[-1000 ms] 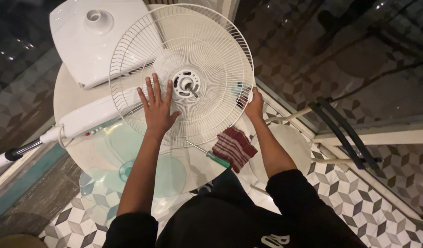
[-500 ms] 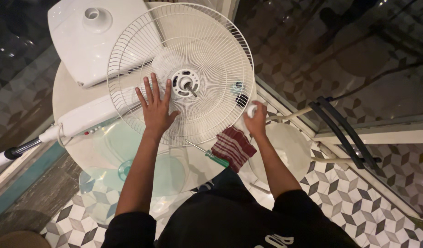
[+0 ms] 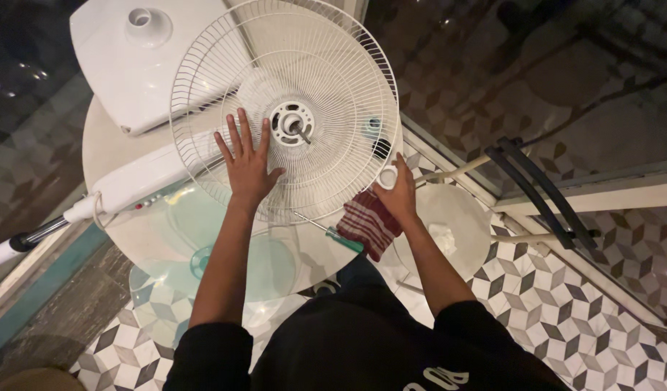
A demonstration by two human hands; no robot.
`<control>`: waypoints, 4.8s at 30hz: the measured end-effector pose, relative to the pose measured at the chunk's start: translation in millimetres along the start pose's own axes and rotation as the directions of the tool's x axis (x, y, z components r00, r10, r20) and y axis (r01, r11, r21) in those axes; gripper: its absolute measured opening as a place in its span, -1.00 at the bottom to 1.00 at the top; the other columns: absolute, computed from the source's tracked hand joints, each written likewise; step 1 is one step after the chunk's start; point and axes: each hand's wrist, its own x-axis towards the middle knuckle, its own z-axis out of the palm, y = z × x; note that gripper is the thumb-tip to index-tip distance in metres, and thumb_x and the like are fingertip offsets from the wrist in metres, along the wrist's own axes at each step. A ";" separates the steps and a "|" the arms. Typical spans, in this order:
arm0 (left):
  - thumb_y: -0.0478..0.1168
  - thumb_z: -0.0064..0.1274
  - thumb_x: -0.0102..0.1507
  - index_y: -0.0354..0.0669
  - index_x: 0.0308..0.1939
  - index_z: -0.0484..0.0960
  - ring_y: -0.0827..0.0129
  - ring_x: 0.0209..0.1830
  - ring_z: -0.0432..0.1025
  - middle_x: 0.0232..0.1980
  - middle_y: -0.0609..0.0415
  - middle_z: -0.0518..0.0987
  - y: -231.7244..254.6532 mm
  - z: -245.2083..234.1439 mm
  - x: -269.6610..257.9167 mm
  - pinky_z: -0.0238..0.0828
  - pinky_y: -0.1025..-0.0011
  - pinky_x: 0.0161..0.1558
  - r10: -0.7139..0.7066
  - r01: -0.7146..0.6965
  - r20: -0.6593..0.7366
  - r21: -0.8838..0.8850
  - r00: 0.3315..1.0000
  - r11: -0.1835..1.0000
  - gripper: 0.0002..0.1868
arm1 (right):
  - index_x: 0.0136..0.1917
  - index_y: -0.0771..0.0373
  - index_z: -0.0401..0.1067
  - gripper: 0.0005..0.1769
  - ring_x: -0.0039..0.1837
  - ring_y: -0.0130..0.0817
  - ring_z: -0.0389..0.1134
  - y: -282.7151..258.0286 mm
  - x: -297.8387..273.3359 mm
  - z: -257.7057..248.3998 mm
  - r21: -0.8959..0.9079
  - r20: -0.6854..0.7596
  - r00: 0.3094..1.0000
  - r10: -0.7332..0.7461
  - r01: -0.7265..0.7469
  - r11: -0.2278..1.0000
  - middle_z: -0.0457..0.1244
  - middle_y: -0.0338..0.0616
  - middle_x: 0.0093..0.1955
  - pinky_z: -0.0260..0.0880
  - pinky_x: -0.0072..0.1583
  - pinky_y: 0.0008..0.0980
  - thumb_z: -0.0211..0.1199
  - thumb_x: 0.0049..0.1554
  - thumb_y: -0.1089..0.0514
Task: The person disassembles a standing fan by removing the front grille, fan blades, and rear grille. They place the removed parts on the floor and table, then use a screwdriver on the fan's neck assembly.
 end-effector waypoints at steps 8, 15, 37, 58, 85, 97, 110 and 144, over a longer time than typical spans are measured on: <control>0.12 0.52 -0.12 0.10 0.68 0.00 -0.25 0.70 -0.40 0.70 -0.32 -0.28 -0.1 0.2 -0.1 -0.53 -0.39 0.53 0.009 -0.009 -0.007 -0.015 1.000 1.000 0.40 | 0.51 0.24 0.27 -0.42 0.19 -0.24 0.38 25.5 -3.2 13.2 0.254 -0.112 0.986 0.122 -0.091 0.963 0.38 0.02 0.22 0.33 0.13 -0.33 0.31 0.27 0.15; 0.12 0.51 -0.13 0.16 0.68 0.00 -0.24 0.70 -0.41 0.71 -0.25 -0.28 2.3 -1.0 -5.7 -0.52 -0.37 0.54 -0.003 0.003 0.011 -0.032 1.000 0.999 0.40 | 0.42 0.27 0.24 -0.53 0.05 -0.38 0.49 29.3 21.6 35.0 0.623 0.091 0.974 0.208 -0.219 0.751 0.41 0.03 0.08 0.58 0.05 -0.43 0.15 0.25 0.33; 0.12 0.36 0.07 0.08 0.65 -0.04 -0.23 0.69 -0.38 0.69 -0.29 -0.26 6.5 10.3 -28.3 -0.49 -0.38 0.52 0.018 -0.016 0.021 -0.098 1.000 0.995 0.21 | 0.34 0.12 0.06 -0.57 0.06 -0.17 0.50 26.9 16.3 39.4 0.727 0.215 0.906 0.364 -0.398 0.560 0.38 0.17 0.12 0.61 0.02 -0.23 -0.02 0.27 0.44; -0.20 -0.05 0.23 -0.12 0.26 0.59 0.17 0.52 0.25 0.46 -0.02 0.43 133.6 101.6 -157.6 -0.08 -0.01 0.58 0.751 -0.744 -0.002 -0.140 0.660 0.653 -0.50 | 0.34 0.14 0.03 -0.63 0.04 -0.07 0.51 29.6 9.0 30.6 0.803 0.121 0.937 0.329 -0.287 0.522 0.36 0.16 0.08 0.63 0.01 -0.18 -0.03 0.32 0.35; -0.21 -0.03 0.25 -0.20 0.18 0.61 0.16 0.42 0.32 0.32 -0.02 0.52 114.0 84.1 -187.6 0.14 0.09 0.44 0.754 -0.749 -0.020 -0.141 0.656 0.648 -0.57 | 0.38 0.13 0.03 -0.64 -0.03 -0.16 0.49 12.2 -8.6 1.5 0.797 -0.016 0.958 0.286 -0.160 0.582 0.37 0.13 0.05 0.60 -0.01 -0.22 0.01 0.37 0.26; -0.21 -0.01 0.23 -0.18 0.16 0.64 0.23 0.40 0.37 0.28 0.02 0.56 104.4 90.3 -187.2 0.06 0.01 0.53 0.739 -0.749 -0.122 -0.146 0.662 0.647 -0.58 | 0.41 0.12 0.03 -0.63 -0.09 -0.18 0.48 17.0 0.4 7.6 0.767 -0.150 0.954 0.259 -0.053 0.639 0.34 0.08 0.04 0.60 -0.11 -0.22 -0.01 0.38 0.25; -0.24 0.01 0.21 -0.22 0.15 0.64 0.14 0.43 0.35 0.29 -0.02 0.55 112.4 79.2 -189.0 0.02 0.18 0.56 0.757 -0.759 -0.076 -0.004 0.649 0.651 -0.58 | 0.37 0.19 0.12 -0.71 -0.04 -0.15 0.48 30.7 5.3 -13.4 0.776 -0.267 0.917 0.298 0.021 0.630 0.35 0.11 0.08 0.61 -0.08 -0.21 -0.02 0.39 0.28; -0.16 -0.03 0.28 -0.29 0.32 0.49 0.05 0.52 0.19 0.47 -0.23 0.35 122.6 45.0 -134.7 -0.27 -0.09 0.59 0.119 -0.102 0.040 -0.295 0.992 0.950 -0.47 | 0.39 0.13 0.01 -0.56 -0.03 -0.11 0.44 104.9 -96.8 -156.0 0.855 -0.388 0.660 0.643 -0.004 0.519 0.26 0.12 0.18 0.62 -0.13 -0.05 0.03 0.29 0.26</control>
